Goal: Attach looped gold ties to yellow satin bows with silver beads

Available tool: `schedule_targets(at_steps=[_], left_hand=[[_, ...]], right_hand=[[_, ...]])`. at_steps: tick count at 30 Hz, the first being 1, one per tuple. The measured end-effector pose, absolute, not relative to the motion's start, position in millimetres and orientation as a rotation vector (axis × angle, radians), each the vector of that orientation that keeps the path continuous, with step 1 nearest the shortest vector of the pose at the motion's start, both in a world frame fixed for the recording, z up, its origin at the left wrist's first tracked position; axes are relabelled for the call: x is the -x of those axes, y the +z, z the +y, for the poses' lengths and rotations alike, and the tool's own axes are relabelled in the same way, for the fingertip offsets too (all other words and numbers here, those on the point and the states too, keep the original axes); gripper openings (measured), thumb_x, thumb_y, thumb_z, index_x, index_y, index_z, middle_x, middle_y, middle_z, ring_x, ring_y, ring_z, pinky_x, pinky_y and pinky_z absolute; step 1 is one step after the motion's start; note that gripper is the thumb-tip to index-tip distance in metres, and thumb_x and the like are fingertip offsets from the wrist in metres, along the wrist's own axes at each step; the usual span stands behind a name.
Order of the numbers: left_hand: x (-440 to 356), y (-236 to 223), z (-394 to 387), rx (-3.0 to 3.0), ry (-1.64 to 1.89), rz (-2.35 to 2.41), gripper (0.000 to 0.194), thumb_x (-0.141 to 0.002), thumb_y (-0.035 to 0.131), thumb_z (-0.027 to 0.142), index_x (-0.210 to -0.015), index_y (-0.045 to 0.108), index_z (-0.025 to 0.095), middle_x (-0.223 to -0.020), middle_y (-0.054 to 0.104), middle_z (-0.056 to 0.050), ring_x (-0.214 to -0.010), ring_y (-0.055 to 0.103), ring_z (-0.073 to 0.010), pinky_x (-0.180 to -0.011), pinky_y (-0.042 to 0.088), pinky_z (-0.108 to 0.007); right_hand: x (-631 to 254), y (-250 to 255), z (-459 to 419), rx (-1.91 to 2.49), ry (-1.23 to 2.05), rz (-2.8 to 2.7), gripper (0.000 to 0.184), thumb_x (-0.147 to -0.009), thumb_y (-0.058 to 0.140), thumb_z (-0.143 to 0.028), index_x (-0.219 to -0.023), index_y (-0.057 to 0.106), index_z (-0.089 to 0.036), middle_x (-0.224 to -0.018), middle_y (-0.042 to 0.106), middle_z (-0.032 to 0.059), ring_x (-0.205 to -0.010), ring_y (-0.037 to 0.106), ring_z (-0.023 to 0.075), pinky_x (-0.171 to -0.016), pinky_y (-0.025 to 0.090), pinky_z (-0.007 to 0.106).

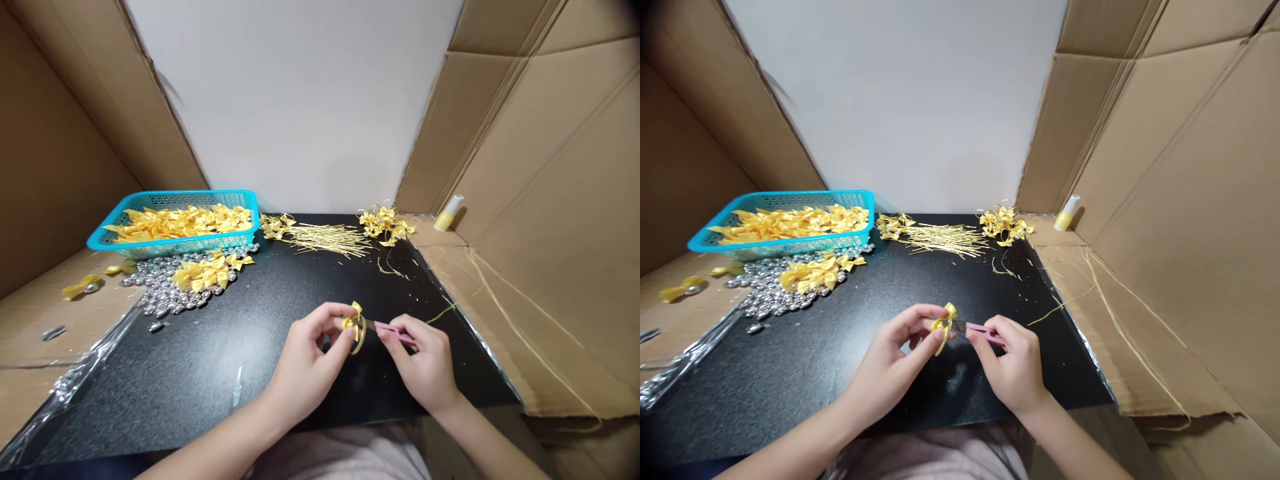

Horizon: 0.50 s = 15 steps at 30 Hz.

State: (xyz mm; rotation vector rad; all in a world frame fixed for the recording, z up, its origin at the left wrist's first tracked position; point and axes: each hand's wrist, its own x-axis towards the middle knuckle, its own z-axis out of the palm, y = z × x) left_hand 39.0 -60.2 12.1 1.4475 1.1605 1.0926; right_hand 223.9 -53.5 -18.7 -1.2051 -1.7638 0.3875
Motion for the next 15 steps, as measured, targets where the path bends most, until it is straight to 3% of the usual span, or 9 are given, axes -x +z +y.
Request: schedule_targets(at_steps=[5, 9, 15], left_hand=[[-17.8, 12.8, -27.6, -1.206, 1.024, 1.138, 0.024, -0.078, 0.065, 0.024, -0.099, 0.062, 0.013, -0.073, 0.07, -0.005, -0.062, 0.058, -0.011, -0.055, 0.038, -0.02], [1.1, 12.3, 3.4, -0.903, 0.955, 1.07, 0.028, -0.071, 0.067, 0.018, -0.098, 0.06, 0.015, -0.071, 0.068, -0.002, -0.046, 0.043, -0.0035, -0.047, 0.03, -0.015], [11.4, 10.8, 23.9, -0.639, 0.949, 0.931, 0.018, -0.07, 0.062, 0.017, -0.087, 0.056, 0.018, -0.06, 0.054, 0.005, -0.042, 0.037, -0.0028, -0.044, 0.028, -0.013]], right_hand=[[-234.8, -18.6, -42.1, 1.437, 0.438, -1.882, 0.034, -0.09, 0.054, -0.045, -0.067, 0.058, -0.02, -0.067, 0.069, 0.0018, -0.059, 0.066, 0.0171, -0.049, 0.044, 0.022], [-243.4, -22.6, -25.9, 1.572, 0.218, -2.08, 0.026, -0.094, 0.049, -0.043, -0.083, 0.06, -0.021, -0.074, 0.072, 0.0011, -0.064, 0.068, 0.0189, -0.054, 0.042, 0.026], [-247.4, -28.1, 0.8, 1.672, -0.218, -2.358, 0.019, -0.092, 0.056, -0.035, -0.089, 0.06, -0.017, -0.085, 0.069, 0.0073, -0.08, 0.063, 0.0255, -0.067, 0.042, 0.036]])
